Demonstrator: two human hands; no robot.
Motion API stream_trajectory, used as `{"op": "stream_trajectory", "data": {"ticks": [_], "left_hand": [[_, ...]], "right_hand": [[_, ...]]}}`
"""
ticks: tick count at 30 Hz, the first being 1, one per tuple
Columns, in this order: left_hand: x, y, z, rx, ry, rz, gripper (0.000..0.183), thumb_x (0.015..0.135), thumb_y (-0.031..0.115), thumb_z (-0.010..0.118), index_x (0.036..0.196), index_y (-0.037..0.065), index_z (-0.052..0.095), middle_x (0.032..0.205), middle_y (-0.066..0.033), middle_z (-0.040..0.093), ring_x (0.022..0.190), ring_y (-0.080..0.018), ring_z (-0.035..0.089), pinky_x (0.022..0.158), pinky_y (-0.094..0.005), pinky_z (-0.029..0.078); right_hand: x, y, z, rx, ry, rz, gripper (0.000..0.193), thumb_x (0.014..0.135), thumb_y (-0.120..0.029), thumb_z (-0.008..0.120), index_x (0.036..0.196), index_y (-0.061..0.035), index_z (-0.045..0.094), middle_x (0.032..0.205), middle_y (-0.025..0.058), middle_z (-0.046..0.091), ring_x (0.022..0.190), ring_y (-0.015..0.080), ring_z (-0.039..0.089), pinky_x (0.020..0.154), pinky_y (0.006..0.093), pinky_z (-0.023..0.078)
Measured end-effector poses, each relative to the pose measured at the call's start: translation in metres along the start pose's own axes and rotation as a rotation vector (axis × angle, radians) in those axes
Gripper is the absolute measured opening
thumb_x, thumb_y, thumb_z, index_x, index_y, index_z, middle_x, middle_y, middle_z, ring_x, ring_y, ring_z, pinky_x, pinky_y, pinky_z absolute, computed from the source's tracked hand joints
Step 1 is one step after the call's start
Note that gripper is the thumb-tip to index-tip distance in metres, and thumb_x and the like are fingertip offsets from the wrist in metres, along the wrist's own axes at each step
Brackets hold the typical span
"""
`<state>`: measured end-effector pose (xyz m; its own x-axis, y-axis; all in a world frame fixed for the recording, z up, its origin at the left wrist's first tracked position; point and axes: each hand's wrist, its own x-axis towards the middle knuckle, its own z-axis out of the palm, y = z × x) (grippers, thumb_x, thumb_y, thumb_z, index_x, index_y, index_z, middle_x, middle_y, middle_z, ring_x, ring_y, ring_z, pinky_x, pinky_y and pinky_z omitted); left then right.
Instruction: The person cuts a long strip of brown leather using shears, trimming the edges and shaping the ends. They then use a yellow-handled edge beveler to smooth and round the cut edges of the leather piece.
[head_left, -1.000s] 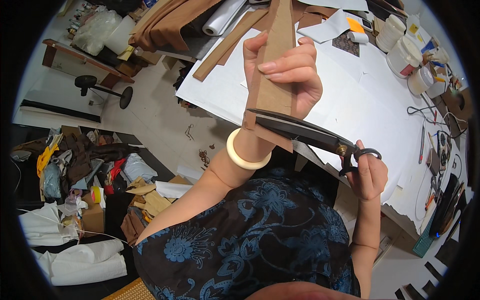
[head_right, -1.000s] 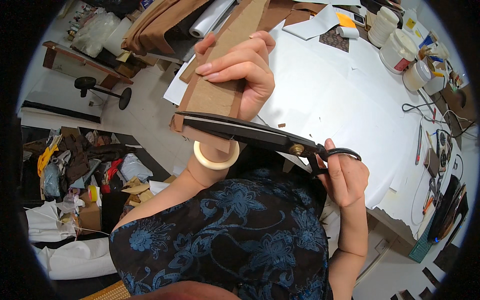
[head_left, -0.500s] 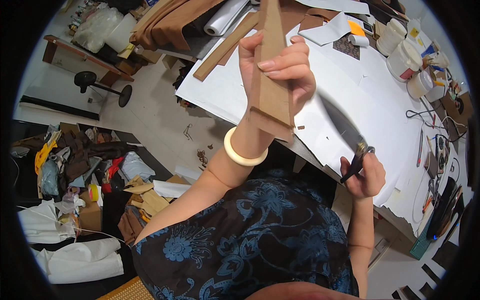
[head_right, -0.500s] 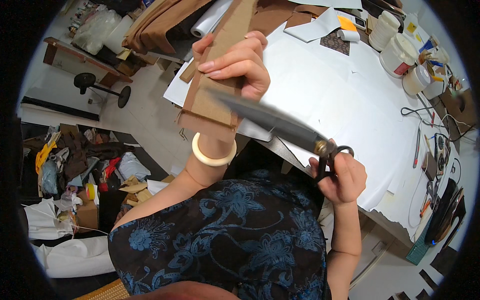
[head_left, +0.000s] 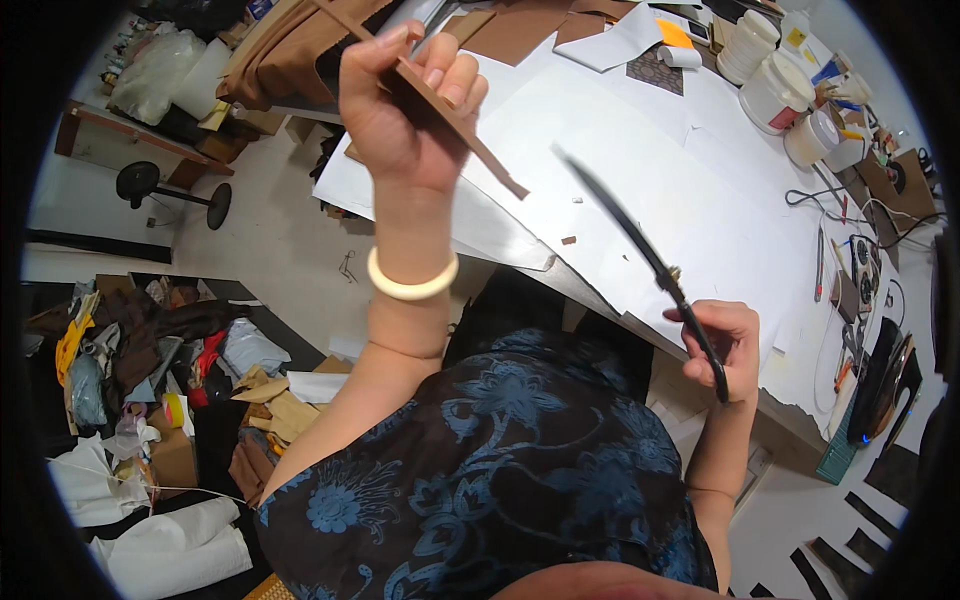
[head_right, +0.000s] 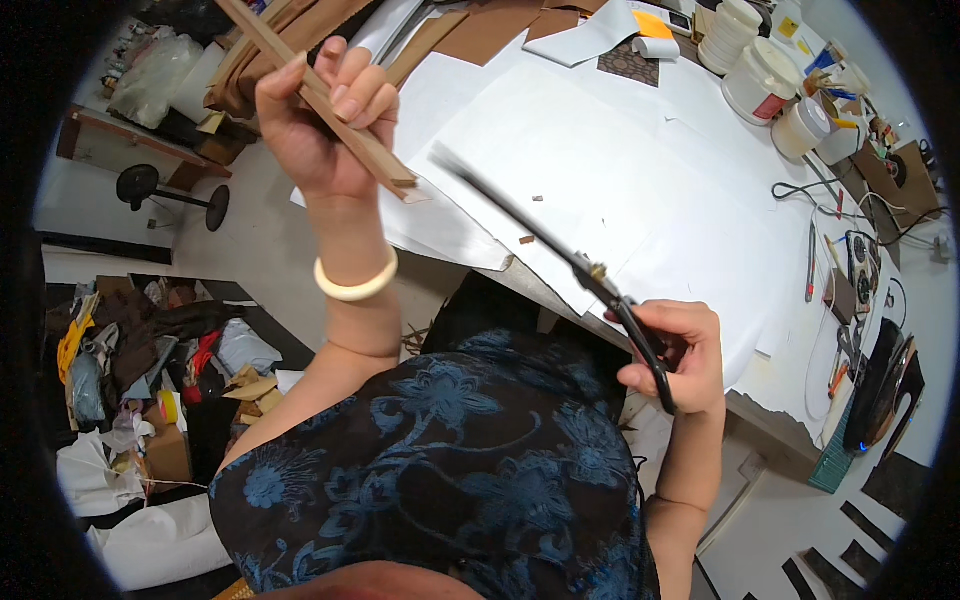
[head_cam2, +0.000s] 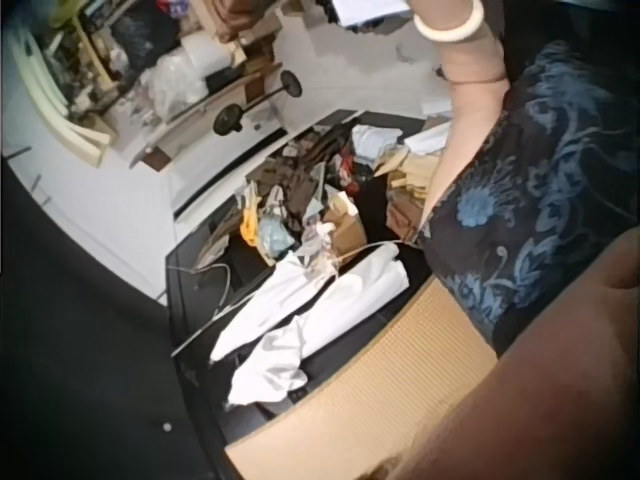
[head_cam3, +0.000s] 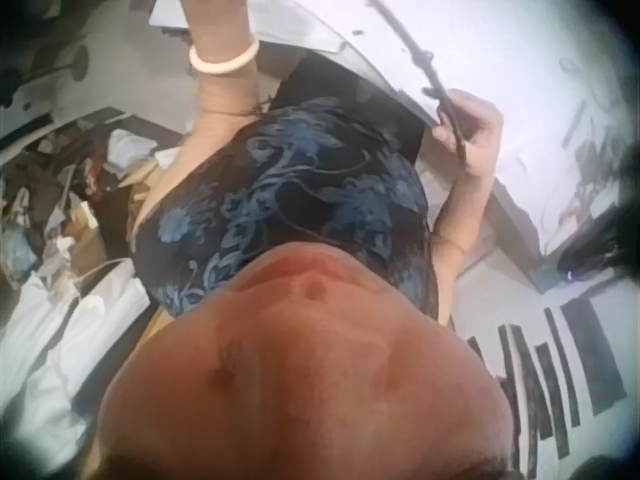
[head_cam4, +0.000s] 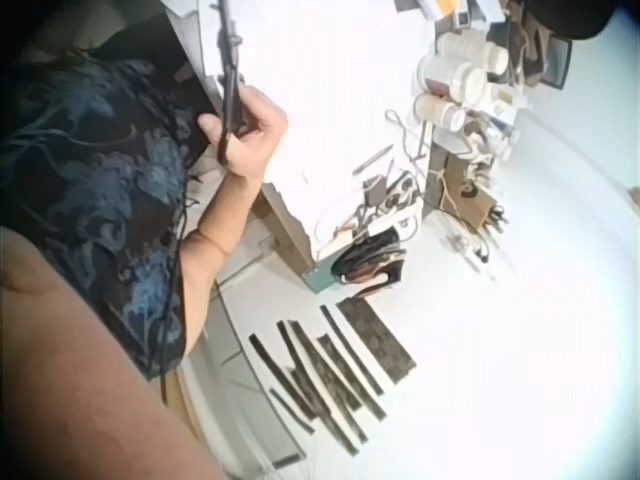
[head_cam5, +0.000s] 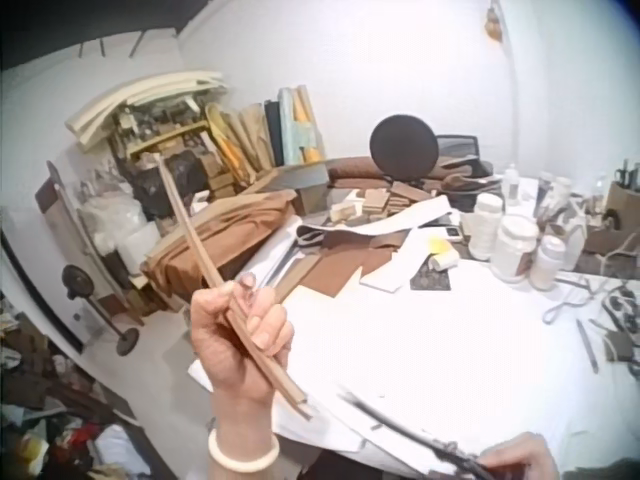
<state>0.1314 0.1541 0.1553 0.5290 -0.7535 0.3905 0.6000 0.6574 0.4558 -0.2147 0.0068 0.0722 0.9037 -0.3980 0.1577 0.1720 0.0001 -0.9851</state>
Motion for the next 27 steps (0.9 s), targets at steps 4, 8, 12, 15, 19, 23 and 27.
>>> {"op": "stream_trajectory", "data": {"ticks": [4, 8, 12, 15, 19, 23, 27], "left_hand": [[0.010, 0.013, 0.007, -0.044, -0.110, -0.305, 0.029, 0.099, 0.026, 0.055, 0.111, -0.001, 0.057, 0.073, -0.0054, 0.050, 0.058, -0.0182, 0.055, 0.054, -0.0290, 0.045], [0.018, 0.002, 0.004, -0.129, -0.151, -0.571, 0.025, 0.099, 0.017, 0.054, 0.116, -0.001, 0.061, 0.070, -0.0073, 0.050, 0.054, -0.0216, 0.057, 0.049, -0.0296, 0.047], [0.022, -0.007, -0.003, -0.112, -0.177, -0.684, 0.022, 0.099, 0.016, 0.056, 0.114, 0.001, 0.063, 0.072, -0.0093, 0.054, 0.054, -0.0245, 0.059, 0.051, -0.0305, 0.051], [0.023, -0.011, -0.002, -0.138, -0.187, -0.702, 0.019, 0.099, 0.014, 0.055, 0.110, 0.001, 0.064, 0.073, -0.0117, 0.060, 0.056, -0.0264, 0.064, 0.051, -0.0311, 0.053], [0.021, -0.008, 0.009, -0.144, -0.134, -0.717, 0.017, 0.098, 0.012, 0.056, 0.105, -0.002, 0.063, 0.073, -0.0133, 0.064, 0.055, -0.0276, 0.066, 0.050, -0.0316, 0.056], [0.025, -0.015, -0.002, -0.153, -0.178, -0.709, 0.014, 0.097, 0.011, 0.057, 0.103, -0.002, 0.061, 0.075, -0.0152, 0.067, 0.055, -0.0283, 0.067, 0.050, -0.0322, 0.058], [0.024, -0.016, -0.003, -0.147, -0.175, -0.716, 0.013, 0.096, 0.010, 0.057, 0.103, -0.001, 0.059, 0.075, -0.0150, 0.067, 0.055, -0.0281, 0.067, 0.050, -0.0315, 0.058]], "right_hand": [[0.001, -0.010, -0.021, 0.149, -0.183, 0.209, 0.058, 0.066, -0.025, 0.095, 0.109, 0.0093, 0.075, 0.067, -0.0001, 0.062, 0.054, 0.0030, 0.047, 0.049, 0.0188, 0.029], [0.016, -0.021, -0.023, 0.135, -0.289, 0.260, 0.057, 0.066, -0.023, 0.096, 0.108, 0.0093, 0.076, 0.066, 0.0008, 0.064, 0.053, 0.0027, 0.048, 0.049, 0.0186, 0.030], [0.027, -0.029, -0.017, 0.135, -0.329, 0.274, 0.059, 0.064, -0.023, 0.098, 0.108, 0.0092, 0.076, 0.065, 0.0015, 0.064, 0.052, 0.0029, 0.048, 0.049, 0.0184, 0.031], [0.028, -0.030, -0.016, 0.113, -0.339, 0.270, 0.060, 0.064, -0.025, 0.098, 0.107, 0.0092, 0.076, 0.064, 0.0013, 0.063, 0.052, 0.0028, 0.048, 0.048, 0.0182, 0.031], [0.029, -0.036, -0.015, 0.065, -0.348, 0.279, 0.060, 0.063, -0.027, 0.099, 0.107, 0.0091, 0.076, 0.064, 0.0008, 0.063, 0.051, 0.0025, 0.048, 0.047, 0.0182, 0.029], [0.030, -0.034, -0.017, 0.040, -0.360, 0.245, 0.059, 0.063, -0.027, 0.099, 0.106, 0.0079, 0.077, 0.062, 0.0000, 0.062, 0.050, 0.0020, 0.047, 0.046, 0.0184, 0.028], [0.031, -0.036, -0.019, -0.015, -0.379, 0.238, 0.056, 0.064, -0.025, 0.099, 0.105, 0.0066, 0.078, 0.061, 0.0003, 0.062, 0.049, 0.0016, 0.046, 0.046, 0.0186, 0.027]]}}
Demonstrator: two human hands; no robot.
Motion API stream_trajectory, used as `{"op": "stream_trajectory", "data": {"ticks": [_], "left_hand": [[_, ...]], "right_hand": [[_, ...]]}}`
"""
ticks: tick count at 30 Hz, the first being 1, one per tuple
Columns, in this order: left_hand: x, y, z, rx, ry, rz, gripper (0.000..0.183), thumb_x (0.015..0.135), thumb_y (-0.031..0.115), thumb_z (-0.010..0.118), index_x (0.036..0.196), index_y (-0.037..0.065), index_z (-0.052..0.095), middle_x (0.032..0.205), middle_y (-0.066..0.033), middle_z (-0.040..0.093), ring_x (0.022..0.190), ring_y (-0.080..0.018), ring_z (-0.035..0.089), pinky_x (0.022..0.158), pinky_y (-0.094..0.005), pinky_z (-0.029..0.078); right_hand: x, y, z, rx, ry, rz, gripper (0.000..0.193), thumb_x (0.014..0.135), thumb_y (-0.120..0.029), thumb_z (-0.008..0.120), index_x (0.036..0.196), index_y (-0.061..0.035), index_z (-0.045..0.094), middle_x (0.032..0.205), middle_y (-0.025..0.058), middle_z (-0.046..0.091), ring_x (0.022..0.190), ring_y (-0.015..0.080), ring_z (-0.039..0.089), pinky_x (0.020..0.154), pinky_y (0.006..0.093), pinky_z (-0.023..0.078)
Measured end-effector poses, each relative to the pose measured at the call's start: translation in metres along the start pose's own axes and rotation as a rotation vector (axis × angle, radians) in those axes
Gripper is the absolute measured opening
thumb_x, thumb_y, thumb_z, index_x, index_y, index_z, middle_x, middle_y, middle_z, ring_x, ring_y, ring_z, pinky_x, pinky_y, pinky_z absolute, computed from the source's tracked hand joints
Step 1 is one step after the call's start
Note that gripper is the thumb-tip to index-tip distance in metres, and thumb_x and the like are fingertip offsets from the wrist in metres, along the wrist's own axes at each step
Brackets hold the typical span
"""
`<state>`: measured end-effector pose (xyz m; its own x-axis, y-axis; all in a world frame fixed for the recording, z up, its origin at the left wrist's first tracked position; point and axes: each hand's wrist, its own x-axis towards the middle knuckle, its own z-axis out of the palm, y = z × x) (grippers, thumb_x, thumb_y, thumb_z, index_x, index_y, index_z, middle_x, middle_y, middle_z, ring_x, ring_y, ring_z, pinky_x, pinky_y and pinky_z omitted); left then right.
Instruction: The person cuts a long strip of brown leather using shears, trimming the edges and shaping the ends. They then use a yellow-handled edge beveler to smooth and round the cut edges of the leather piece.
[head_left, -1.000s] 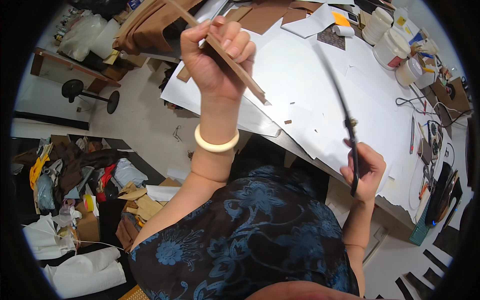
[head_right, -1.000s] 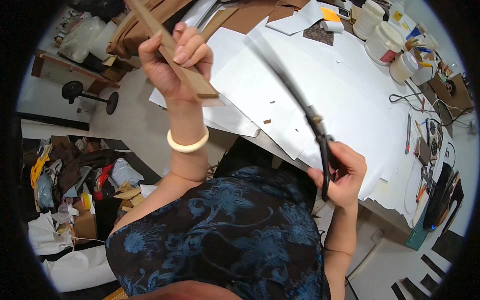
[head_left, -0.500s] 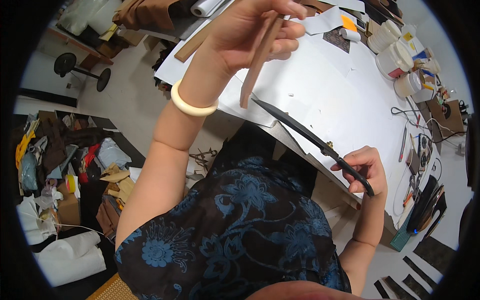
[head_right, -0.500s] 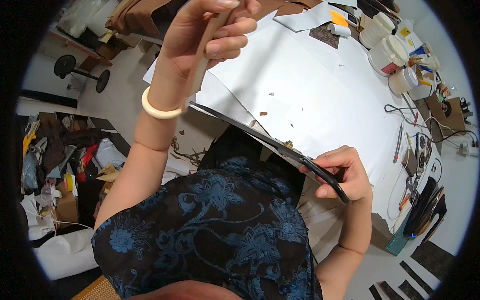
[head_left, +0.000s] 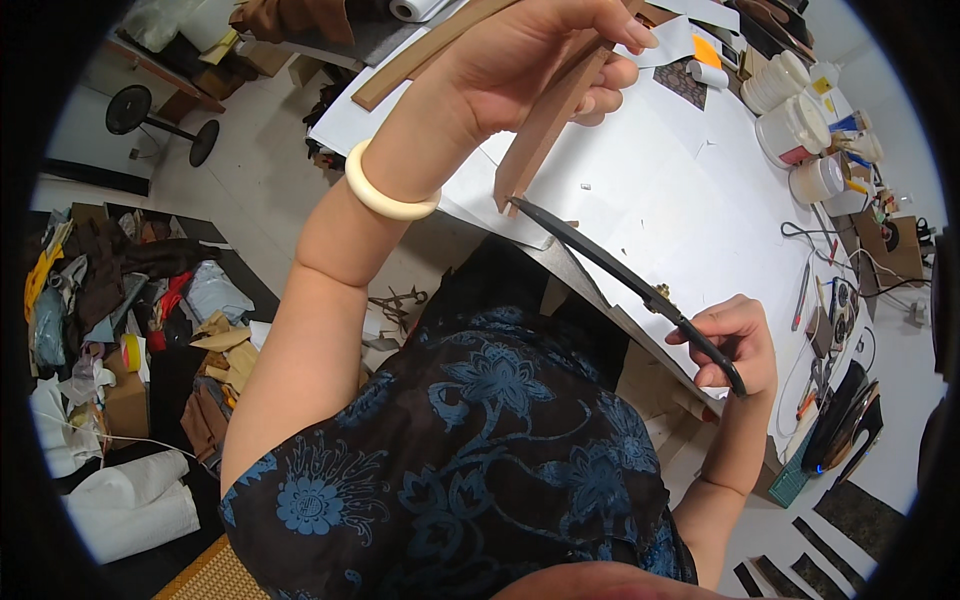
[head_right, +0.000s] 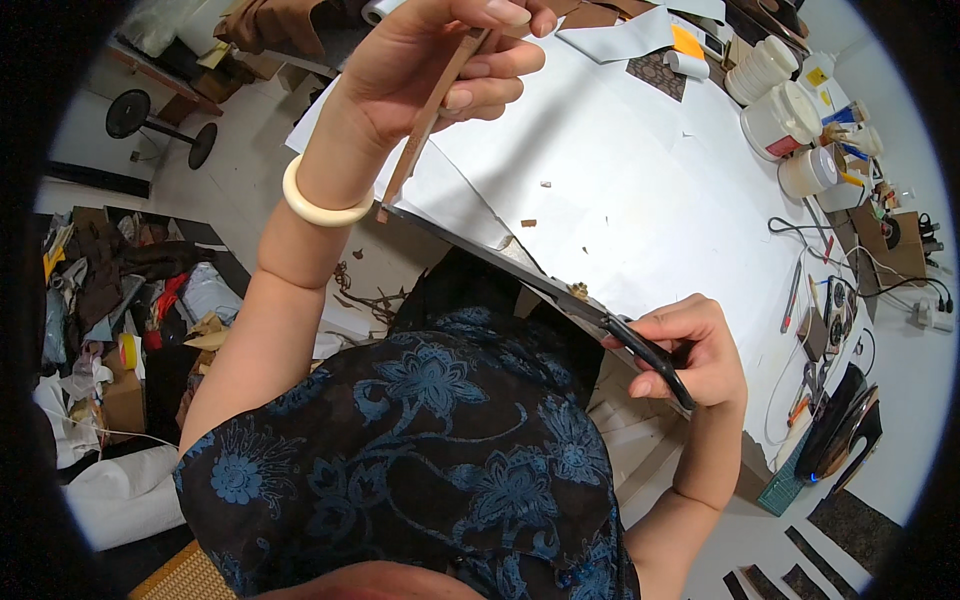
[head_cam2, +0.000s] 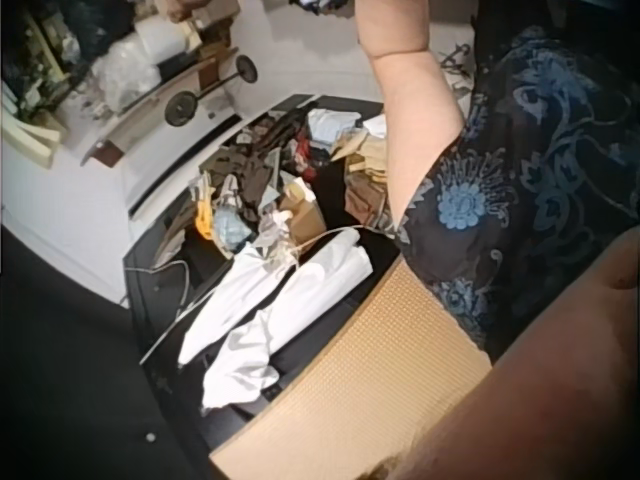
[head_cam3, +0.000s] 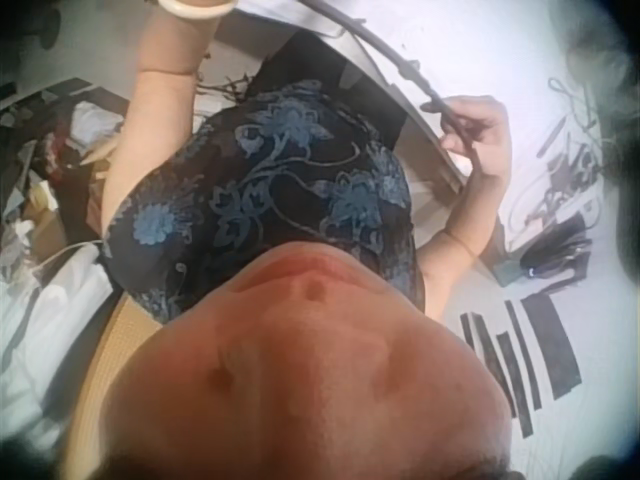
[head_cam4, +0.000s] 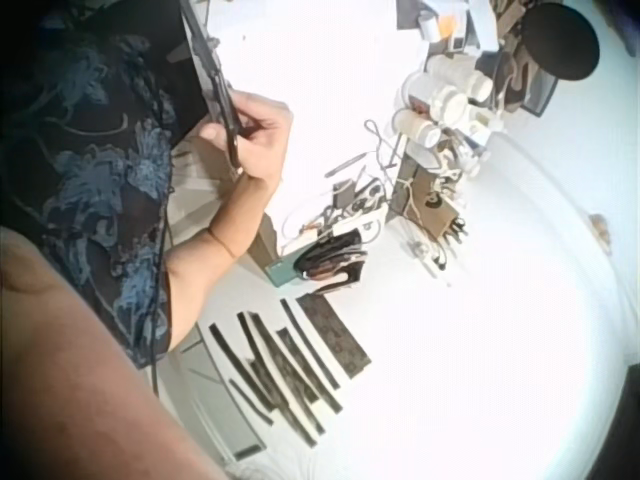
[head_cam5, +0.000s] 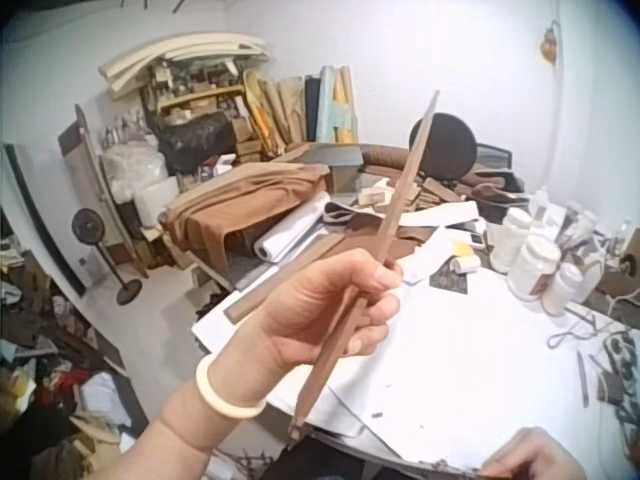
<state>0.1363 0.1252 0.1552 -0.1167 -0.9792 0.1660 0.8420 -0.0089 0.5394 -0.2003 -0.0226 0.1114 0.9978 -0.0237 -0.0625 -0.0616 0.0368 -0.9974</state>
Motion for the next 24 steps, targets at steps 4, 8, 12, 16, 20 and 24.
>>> {"op": "stream_trajectory", "data": {"ticks": [4, 8, 12, 16, 20, 24], "left_hand": [[0.000, 0.000, 0.001, 0.004, -0.003, -0.003, 0.013, 0.096, 0.010, 0.057, 0.103, -0.001, 0.059, 0.074, -0.0146, 0.066, 0.055, -0.0280, 0.067, 0.050, -0.0311, 0.058], [0.001, 0.001, 0.000, 0.004, -0.003, -0.009, 0.013, 0.096, 0.010, 0.058, 0.102, -0.001, 0.059, 0.073, -0.0145, 0.066, 0.054, -0.0280, 0.067, 0.050, -0.0311, 0.058], [-0.002, 0.000, 0.007, -0.027, 0.031, -0.003, 0.013, 0.096, 0.011, 0.058, 0.102, -0.001, 0.059, 0.073, -0.0145, 0.065, 0.054, -0.0278, 0.067, 0.050, -0.0313, 0.058], [-0.004, 0.004, -0.004, -0.030, 0.033, -0.002, 0.014, 0.096, 0.011, 0.059, 0.103, 0.000, 0.059, 0.073, -0.0141, 0.065, 0.055, -0.0272, 0.067, 0.050, -0.0316, 0.058], [-0.007, 0.011, -0.002, 0.226, 0.067, 0.023, 0.023, 0.098, 0.019, 0.059, 0.111, 0.001, 0.056, 0.074, -0.0056, 0.054, 0.056, -0.0175, 0.057, 0.052, -0.0272, 0.048], [-0.005, 0.003, -0.007, 0.606, 0.222, 0.184, 0.035, 0.093, 0.021, 0.067, 0.118, 0.004, 0.050, 0.070, -0.0008, 0.050, 0.051, -0.0115, 0.054, 0.047, -0.0225, 0.045]], "right_hand": [[0.001, -0.001, 0.001, -0.022, 0.002, -0.016, 0.056, 0.063, -0.025, 0.099, 0.105, 0.0063, 0.078, 0.062, 0.0010, 0.064, 0.049, 0.0014, 0.046, 0.045, 0.0188, 0.027], [0.000, 0.000, 0.001, -0.033, 0.010, -0.014, 0.056, 0.064, -0.024, 0.099, 0.105, 0.0064, 0.078, 0.062, 0.0016, 0.064, 0.049, 0.0012, 0.047, 0.045, 0.0188, 0.028], [-0.002, 0.000, -0.001, -0.048, 0.006, 0.015, 0.057, 0.062, -0.024, 0.100, 0.105, 0.0060, 0.078, 0.062, 0.0017, 0.064, 0.050, 0.0013, 0.047, 0.046, 0.0188, 0.028], [-0.008, 0.007, -0.002, -0.043, 0.004, -0.022, 0.060, 0.059, -0.025, 0.101, 0.106, 0.0054, 0.078, 0.066, 0.0023, 0.066, 0.053, 0.0027, 0.047, 0.049, 0.0205, 0.030], [-0.015, 0.024, -0.006, -0.118, 0.039, -0.112, 0.067, 0.052, -0.029, 0.103, 0.103, 0.0041, 0.076, 0.072, 0.0000, 0.060, 0.059, 0.0052, 0.045, 0.052, 0.0227, 0.030], [-0.013, 0.034, 0.000, -0.053, 0.247, -0.165, 0.070, 0.051, -0.034, 0.105, 0.101, 0.0035, 0.073, 0.074, -0.0037, 0.055, 0.062, 0.0043, 0.045, 0.055, 0.0228, 0.032]]}}
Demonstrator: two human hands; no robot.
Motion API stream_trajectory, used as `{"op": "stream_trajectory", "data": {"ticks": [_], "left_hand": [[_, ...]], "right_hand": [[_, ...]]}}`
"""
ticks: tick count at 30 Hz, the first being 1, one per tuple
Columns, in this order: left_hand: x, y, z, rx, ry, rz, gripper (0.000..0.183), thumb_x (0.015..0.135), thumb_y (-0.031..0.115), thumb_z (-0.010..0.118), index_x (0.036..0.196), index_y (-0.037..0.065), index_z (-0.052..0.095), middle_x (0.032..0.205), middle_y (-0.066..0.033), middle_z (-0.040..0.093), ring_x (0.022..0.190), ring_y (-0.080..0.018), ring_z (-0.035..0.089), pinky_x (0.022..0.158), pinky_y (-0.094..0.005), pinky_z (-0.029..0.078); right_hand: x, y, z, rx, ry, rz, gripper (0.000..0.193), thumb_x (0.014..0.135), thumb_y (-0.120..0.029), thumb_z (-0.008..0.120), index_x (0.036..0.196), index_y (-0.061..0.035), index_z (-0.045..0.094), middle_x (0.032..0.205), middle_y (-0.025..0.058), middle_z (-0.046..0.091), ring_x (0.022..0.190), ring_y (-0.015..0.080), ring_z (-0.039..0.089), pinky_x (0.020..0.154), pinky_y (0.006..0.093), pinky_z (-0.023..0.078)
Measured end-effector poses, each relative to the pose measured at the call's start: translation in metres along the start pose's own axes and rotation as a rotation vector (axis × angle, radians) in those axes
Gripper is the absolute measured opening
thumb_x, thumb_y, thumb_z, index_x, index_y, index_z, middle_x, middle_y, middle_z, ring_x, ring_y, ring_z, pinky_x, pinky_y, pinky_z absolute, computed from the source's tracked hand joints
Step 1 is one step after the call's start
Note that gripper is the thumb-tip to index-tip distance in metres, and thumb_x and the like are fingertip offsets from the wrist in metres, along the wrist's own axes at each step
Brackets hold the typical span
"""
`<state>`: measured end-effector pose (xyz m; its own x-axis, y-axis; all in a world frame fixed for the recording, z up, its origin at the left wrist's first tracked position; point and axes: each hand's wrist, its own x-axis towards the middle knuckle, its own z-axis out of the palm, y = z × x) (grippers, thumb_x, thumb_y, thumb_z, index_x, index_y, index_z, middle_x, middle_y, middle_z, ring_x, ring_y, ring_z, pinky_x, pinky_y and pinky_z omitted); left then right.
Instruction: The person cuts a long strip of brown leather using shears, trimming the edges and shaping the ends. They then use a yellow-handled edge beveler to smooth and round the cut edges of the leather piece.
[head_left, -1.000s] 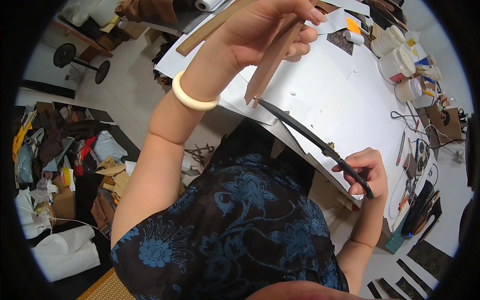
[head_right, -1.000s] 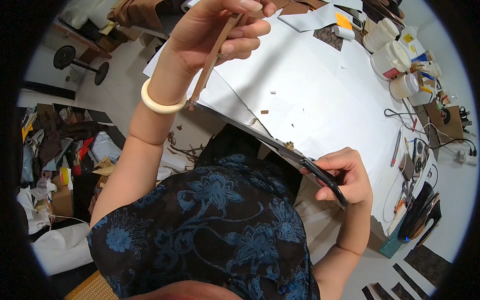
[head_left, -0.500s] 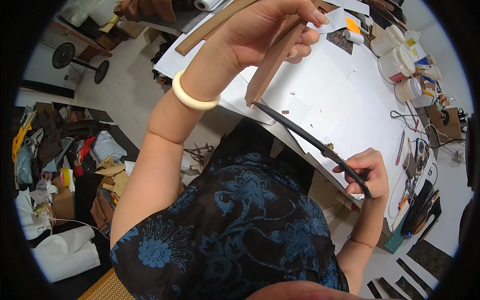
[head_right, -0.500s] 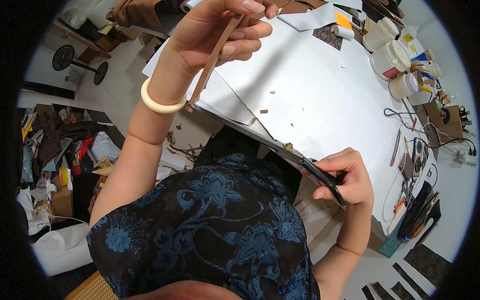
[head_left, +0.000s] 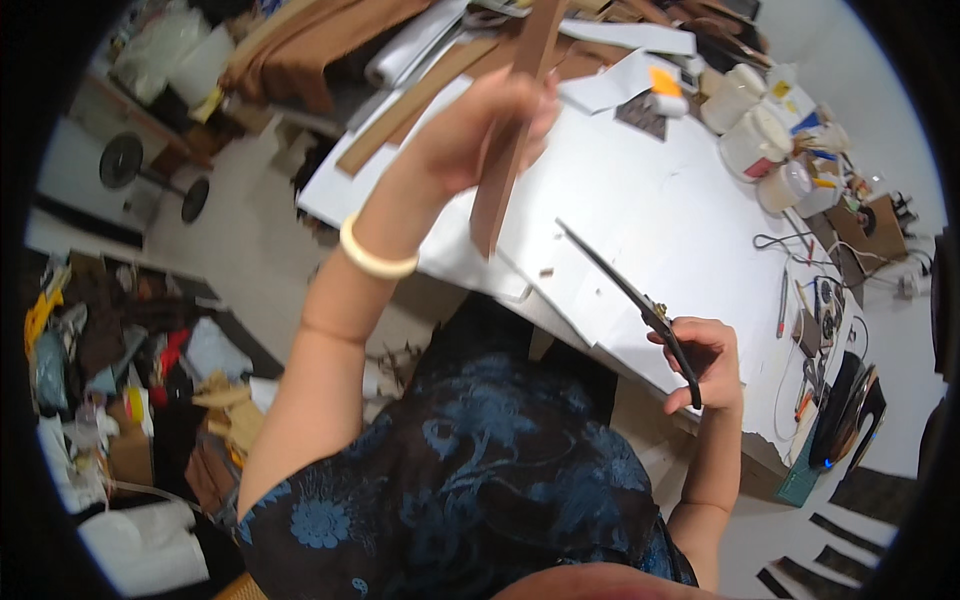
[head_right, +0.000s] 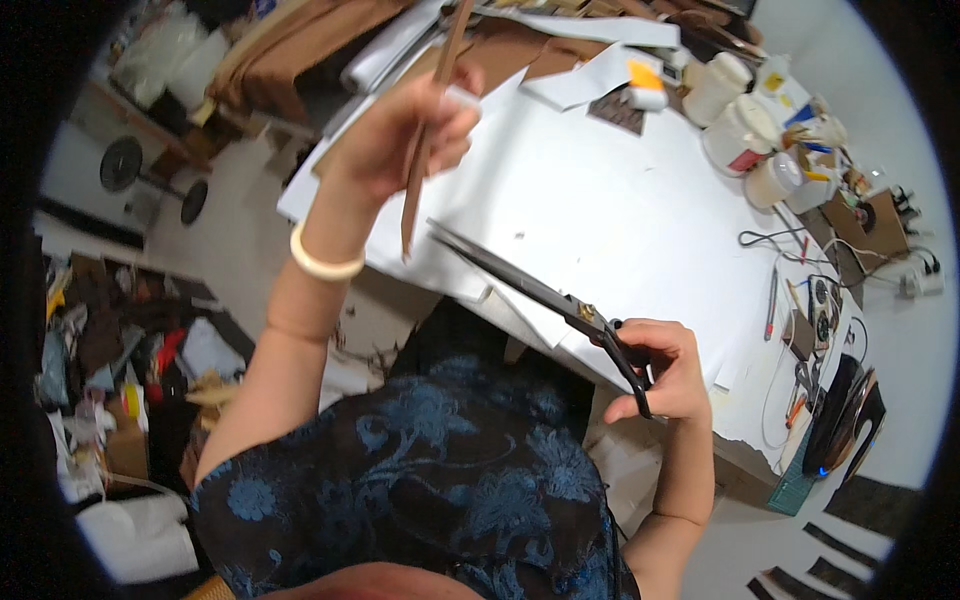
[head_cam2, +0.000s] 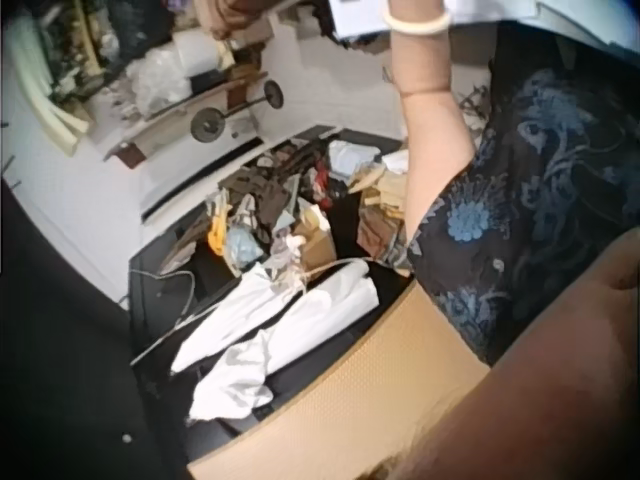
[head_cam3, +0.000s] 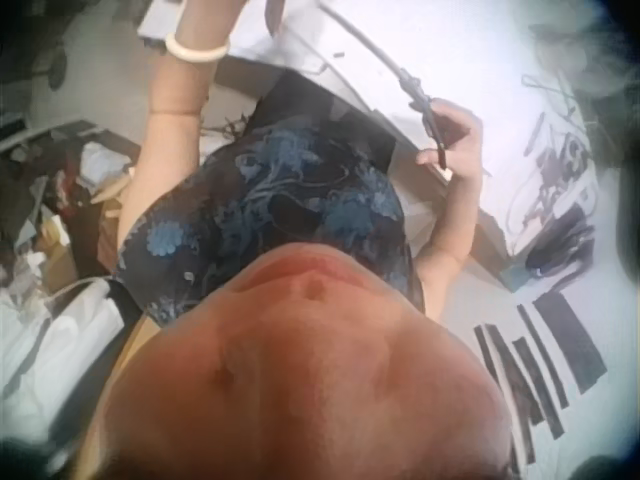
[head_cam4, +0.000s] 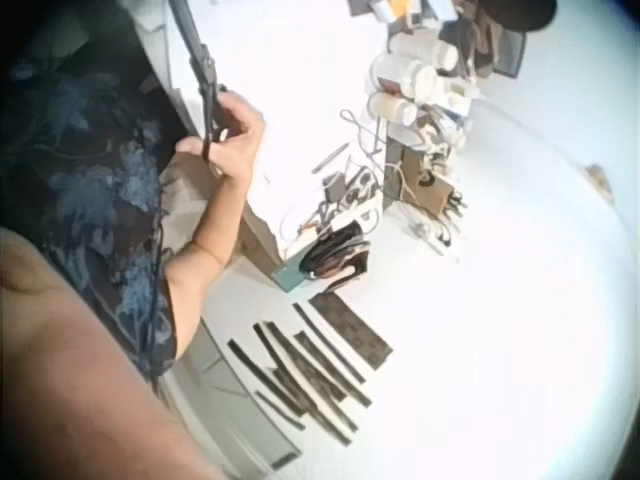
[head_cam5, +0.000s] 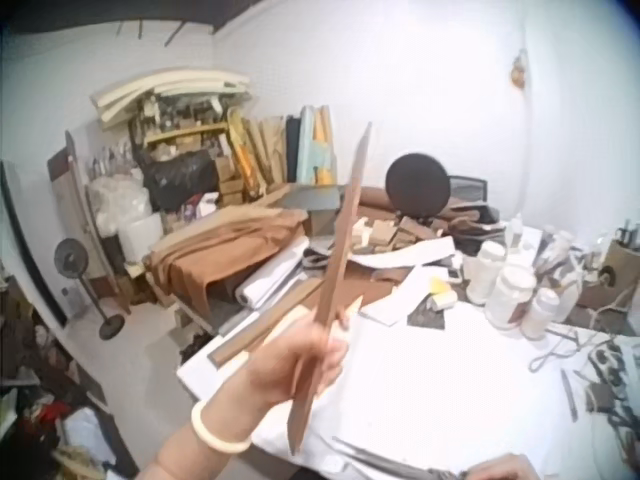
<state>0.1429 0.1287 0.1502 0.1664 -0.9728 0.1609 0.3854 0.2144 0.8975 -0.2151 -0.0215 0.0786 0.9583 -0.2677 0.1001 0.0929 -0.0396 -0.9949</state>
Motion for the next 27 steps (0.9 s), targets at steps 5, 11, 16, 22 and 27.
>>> {"op": "stream_trajectory", "data": {"ticks": [5, 11, 16, 22, 27], "left_hand": [[-0.019, -0.022, -0.001, 0.508, 0.181, 0.017, 0.071, 0.071, 0.020, 0.082, 0.131, -0.001, 0.051, 0.099, -0.0060, 0.059, 0.088, -0.0153, 0.057, 0.080, -0.0309, 0.048], [-0.049, -0.044, 0.019, 0.833, 0.033, -0.083, 0.085, 0.065, 0.019, 0.080, 0.141, -0.006, 0.050, 0.123, -0.0136, 0.064, 0.114, -0.0206, 0.058, 0.101, -0.0356, 0.046], [-0.071, -0.056, 0.032, 0.973, 0.015, -0.019, 0.065, 0.069, 0.013, 0.076, 0.128, -0.004, 0.056, 0.094, -0.0111, 0.069, 0.085, -0.0168, 0.063, 0.082, -0.0321, 0.052], [-0.087, -0.036, 0.016, 1.363, 0.174, -0.049, 0.045, 0.070, 0.009, 0.076, 0.110, -0.002, 0.058, 0.084, -0.0121, 0.067, 0.073, -0.0190, 0.063, 0.069, -0.0318, 0.051], [-0.051, -0.039, 0.010, 1.871, 0.957, 0.731, 0.044, 0.079, 0.004, 0.078, 0.118, 0.001, 0.057, 0.116, -0.0144, 0.055, 0.105, -0.0339, 0.054, 0.094, -0.0412, 0.046]], "right_hand": [[0.035, -0.011, 0.012, 0.168, 0.269, -0.154, 0.063, 0.072, -0.034, 0.093, 0.113, 0.0015, 0.061, 0.083, -0.0019, 0.053, 0.069, 0.0059, 0.046, 0.067, 0.0219, 0.040], [0.083, -0.050, 0.018, 0.138, 0.644, -0.365, 0.037, 0.084, -0.005, 0.076, 0.107, -0.0057, 0.048, 0.103, 0.0080, 0.069, 0.067, 0.0037, 0.049, 0.065, 0.0190, 0.043], [0.112, -0.059, 0.034, 0.365, 0.876, -0.570, 0.049, 0.082, -0.006, 0.085, 0.107, -0.0053, 0.043, 0.091, 0.0074, 0.062, 0.071, 0.0065, 0.059, 0.063, 0.0210, 0.048], [0.106, -0.054, 0.016, 0.472, 0.929, -0.585, 0.043, 0.080, -0.004, 0.084, 0.102, -0.0053, 0.047, 0.084, 0.0070, 0.061, 0.067, 0.0144, 0.061, 0.058, 0.0277, 0.050], [0.114, -0.052, 0.043, 0.563, 0.974, -0.724, 0.030, 0.085, -0.002, 0.080, 0.104, -0.0035, 0.058, 0.086, 0.0070, 0.066, 0.064, 0.0161, 0.064, 0.060, 0.0293, 0.055]]}}
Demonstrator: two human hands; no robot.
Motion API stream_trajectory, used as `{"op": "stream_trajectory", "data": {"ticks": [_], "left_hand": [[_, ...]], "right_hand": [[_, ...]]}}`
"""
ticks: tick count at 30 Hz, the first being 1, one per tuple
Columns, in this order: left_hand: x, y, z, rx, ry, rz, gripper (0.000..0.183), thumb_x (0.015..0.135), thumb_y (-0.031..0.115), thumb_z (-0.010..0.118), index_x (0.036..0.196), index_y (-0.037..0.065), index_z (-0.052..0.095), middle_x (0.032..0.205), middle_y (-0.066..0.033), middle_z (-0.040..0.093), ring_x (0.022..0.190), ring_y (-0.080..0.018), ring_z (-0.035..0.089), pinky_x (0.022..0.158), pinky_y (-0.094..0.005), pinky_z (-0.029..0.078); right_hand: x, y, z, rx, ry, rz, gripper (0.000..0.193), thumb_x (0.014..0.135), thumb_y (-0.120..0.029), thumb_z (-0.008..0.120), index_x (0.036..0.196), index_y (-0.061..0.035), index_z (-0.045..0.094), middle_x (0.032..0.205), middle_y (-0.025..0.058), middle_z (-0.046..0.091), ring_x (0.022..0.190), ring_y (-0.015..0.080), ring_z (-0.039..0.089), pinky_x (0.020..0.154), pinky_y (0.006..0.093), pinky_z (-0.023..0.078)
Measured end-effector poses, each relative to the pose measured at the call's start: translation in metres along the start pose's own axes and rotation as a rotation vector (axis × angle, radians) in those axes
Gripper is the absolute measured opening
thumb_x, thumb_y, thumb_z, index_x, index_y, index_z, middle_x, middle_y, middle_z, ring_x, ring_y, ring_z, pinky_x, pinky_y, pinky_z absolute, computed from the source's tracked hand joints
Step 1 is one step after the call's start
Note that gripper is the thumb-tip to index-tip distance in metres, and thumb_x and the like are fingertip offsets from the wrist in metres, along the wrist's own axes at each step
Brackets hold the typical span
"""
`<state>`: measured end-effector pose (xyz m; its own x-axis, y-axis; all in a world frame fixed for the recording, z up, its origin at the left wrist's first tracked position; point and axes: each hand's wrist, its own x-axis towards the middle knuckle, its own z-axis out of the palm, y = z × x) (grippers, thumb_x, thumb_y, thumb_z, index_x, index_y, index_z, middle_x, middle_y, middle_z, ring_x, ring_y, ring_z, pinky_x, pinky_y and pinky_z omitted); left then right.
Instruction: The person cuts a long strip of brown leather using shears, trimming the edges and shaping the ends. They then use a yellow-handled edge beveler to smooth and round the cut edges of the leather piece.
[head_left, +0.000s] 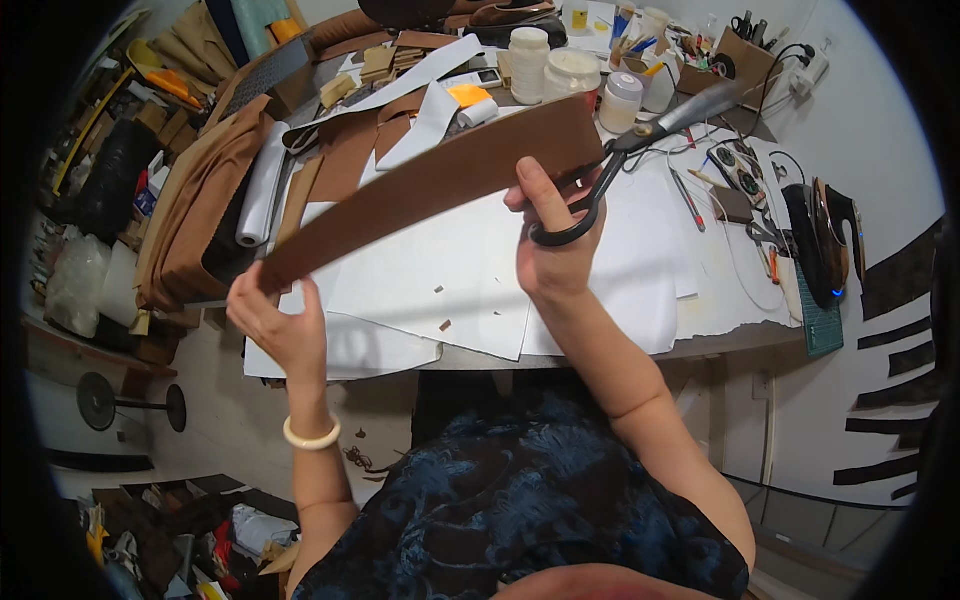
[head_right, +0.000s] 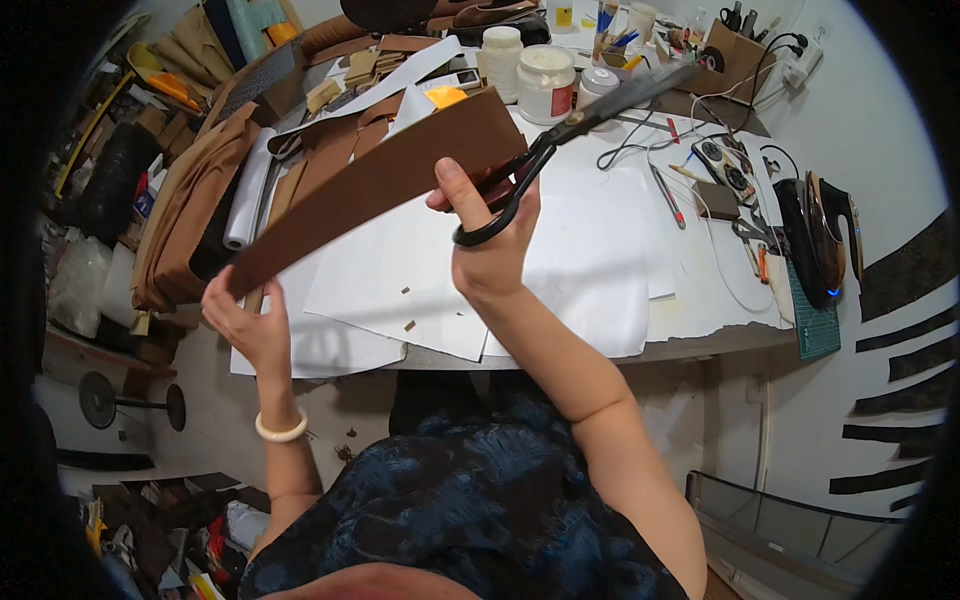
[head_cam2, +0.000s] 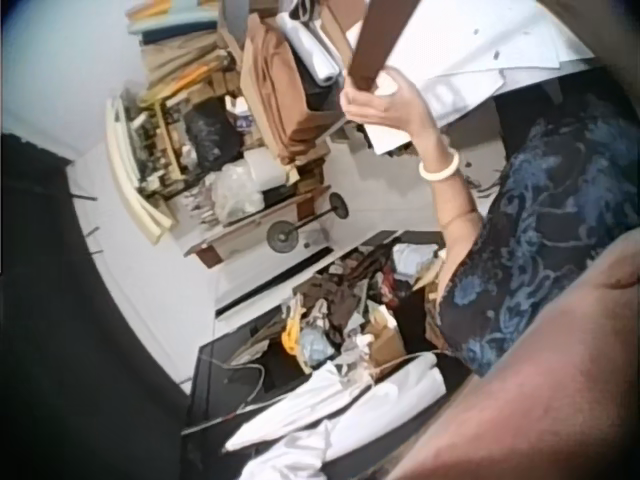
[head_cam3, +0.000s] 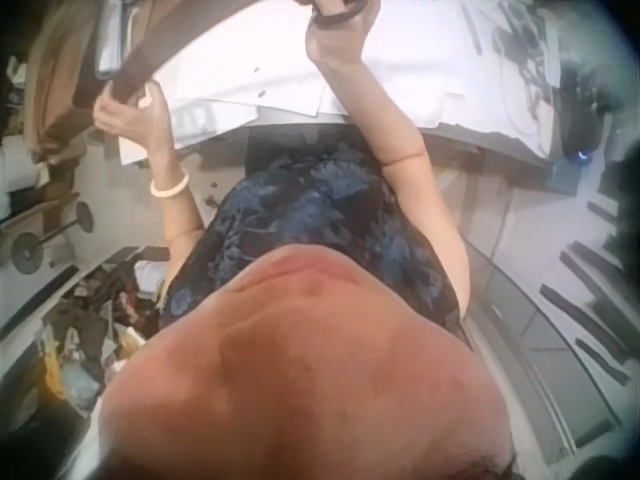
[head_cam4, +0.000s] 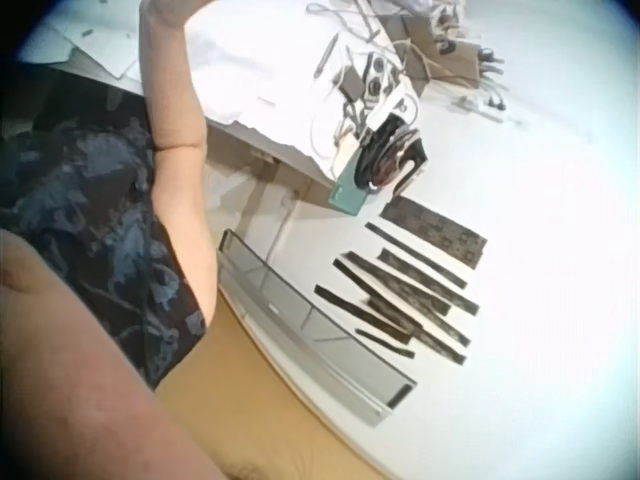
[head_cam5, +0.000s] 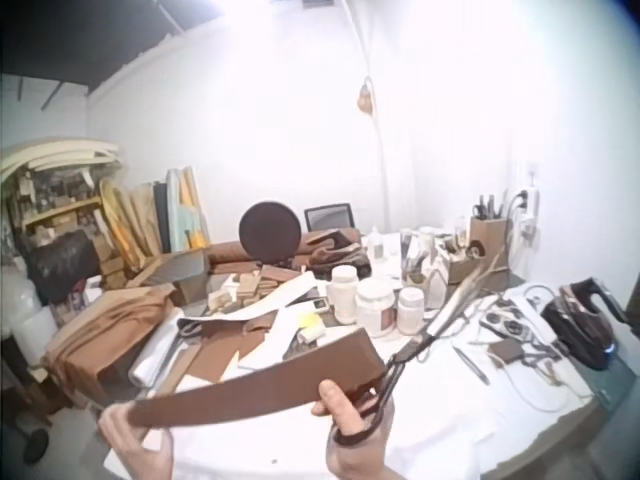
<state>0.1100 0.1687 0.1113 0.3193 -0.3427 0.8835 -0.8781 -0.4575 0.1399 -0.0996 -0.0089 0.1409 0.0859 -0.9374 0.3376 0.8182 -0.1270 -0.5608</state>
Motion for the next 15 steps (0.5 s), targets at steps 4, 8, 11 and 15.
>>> {"op": "stream_trajectory", "data": {"ticks": [4, 8, 11, 15], "left_hand": [[-0.029, 0.039, 0.022, -1.350, -0.150, -1.057, 0.049, 0.094, 0.030, 0.075, 0.127, 0.000, 0.053, 0.122, -0.0121, 0.054, 0.114, -0.0239, 0.056, 0.098, -0.0442, 0.049], [0.021, 0.101, 0.008, -2.161, -0.625, -1.433, 0.046, 0.096, 0.039, 0.071, 0.116, 0.000, 0.059, 0.115, -0.0156, 0.064, 0.121, -0.0267, 0.058, 0.105, -0.0480, 0.048], [0.025, 0.107, 0.050, -1.856, -0.428, -1.417, 0.036, 0.093, 0.028, 0.074, 0.106, -0.003, 0.060, 0.110, -0.0173, 0.066, 0.108, -0.0316, 0.065, 0.107, -0.0514, 0.049], [0.030, 0.082, 0.071, -1.804, -0.330, -1.241, 0.030, 0.089, 0.015, 0.076, 0.107, -0.001, 0.059, 0.099, -0.0103, 0.065, 0.095, -0.0229, 0.067, 0.091, -0.0460, 0.061]], "right_hand": [[-0.019, 0.023, 0.006, -0.043, -0.007, -0.115, 0.031, 0.089, 0.001, 0.075, 0.111, -0.0039, 0.054, 0.088, 0.0071, 0.066, 0.067, 0.0143, 0.063, 0.063, 0.0279, 0.054], [-0.046, 0.036, -0.010, -0.342, -0.179, -0.153, 0.038, 0.091, 0.006, 0.071, 0.113, -0.0011, 0.041, 0.097, 0.0153, 0.066, 0.075, 0.0199, 0.070, 0.067, 0.0310, 0.058], [-0.068, 0.044, -0.021, -0.251, -0.252, -0.026, 0.039, 0.090, 0.011, 0.068, 0.114, -0.0022, 0.039, 0.108, 0.0190, 0.064, 0.083, 0.0230, 0.071, 0.072, 0.0349, 0.061], [-0.085, 0.021, -0.060, -0.524, -0.349, 0.190, 0.037, 0.090, 0.005, 0.071, 0.112, -0.0046, 0.044, 0.101, 0.0089, 0.063, 0.078, 0.0116, 0.064, 0.068, 0.0250, 0.054]]}}
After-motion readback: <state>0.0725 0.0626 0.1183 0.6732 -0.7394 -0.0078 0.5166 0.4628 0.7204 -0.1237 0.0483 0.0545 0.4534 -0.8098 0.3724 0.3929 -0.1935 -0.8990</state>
